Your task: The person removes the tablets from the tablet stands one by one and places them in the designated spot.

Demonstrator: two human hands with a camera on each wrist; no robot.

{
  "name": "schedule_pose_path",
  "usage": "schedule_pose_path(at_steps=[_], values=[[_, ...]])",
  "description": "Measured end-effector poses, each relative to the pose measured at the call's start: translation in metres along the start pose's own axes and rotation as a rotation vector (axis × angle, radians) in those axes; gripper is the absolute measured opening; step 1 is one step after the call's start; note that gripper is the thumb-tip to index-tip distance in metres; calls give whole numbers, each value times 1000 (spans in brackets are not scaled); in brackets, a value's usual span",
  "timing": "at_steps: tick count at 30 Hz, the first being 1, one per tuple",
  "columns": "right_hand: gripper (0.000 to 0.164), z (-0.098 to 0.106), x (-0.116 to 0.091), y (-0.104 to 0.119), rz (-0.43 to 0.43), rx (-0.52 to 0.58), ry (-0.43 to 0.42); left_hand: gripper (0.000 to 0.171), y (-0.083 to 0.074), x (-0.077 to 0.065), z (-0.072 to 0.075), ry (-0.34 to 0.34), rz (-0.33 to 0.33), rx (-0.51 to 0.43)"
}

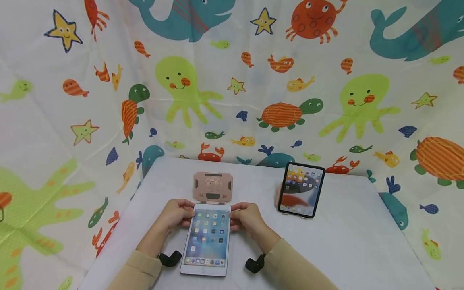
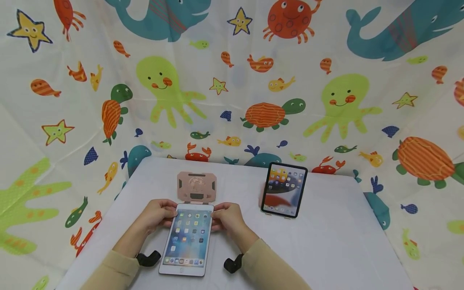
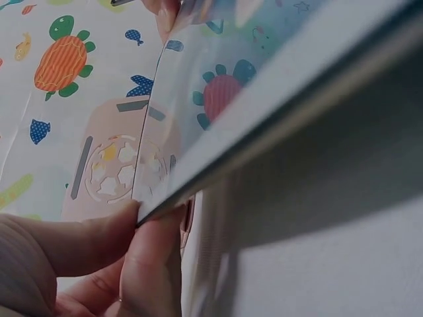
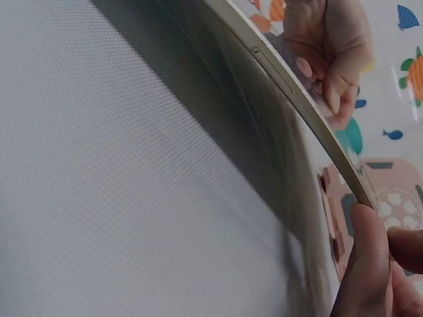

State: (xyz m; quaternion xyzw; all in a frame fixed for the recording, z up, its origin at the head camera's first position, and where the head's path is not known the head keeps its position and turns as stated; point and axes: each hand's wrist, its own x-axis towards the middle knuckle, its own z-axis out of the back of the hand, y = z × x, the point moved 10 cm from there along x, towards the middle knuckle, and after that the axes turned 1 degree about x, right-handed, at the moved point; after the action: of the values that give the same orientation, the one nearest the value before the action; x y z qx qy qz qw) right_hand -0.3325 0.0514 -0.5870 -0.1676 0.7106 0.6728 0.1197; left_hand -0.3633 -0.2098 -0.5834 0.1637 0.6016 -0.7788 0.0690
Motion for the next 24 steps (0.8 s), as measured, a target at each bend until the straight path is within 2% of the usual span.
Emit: schedule_pose_path(at_steps=[9,24], values=[[25,0,-2,-7,-16,17,14,26,6,-3,-2,-11,18,23],[26,-2,-3,-10,-56,23,26,33,14,-8,0,7,65,-16]])
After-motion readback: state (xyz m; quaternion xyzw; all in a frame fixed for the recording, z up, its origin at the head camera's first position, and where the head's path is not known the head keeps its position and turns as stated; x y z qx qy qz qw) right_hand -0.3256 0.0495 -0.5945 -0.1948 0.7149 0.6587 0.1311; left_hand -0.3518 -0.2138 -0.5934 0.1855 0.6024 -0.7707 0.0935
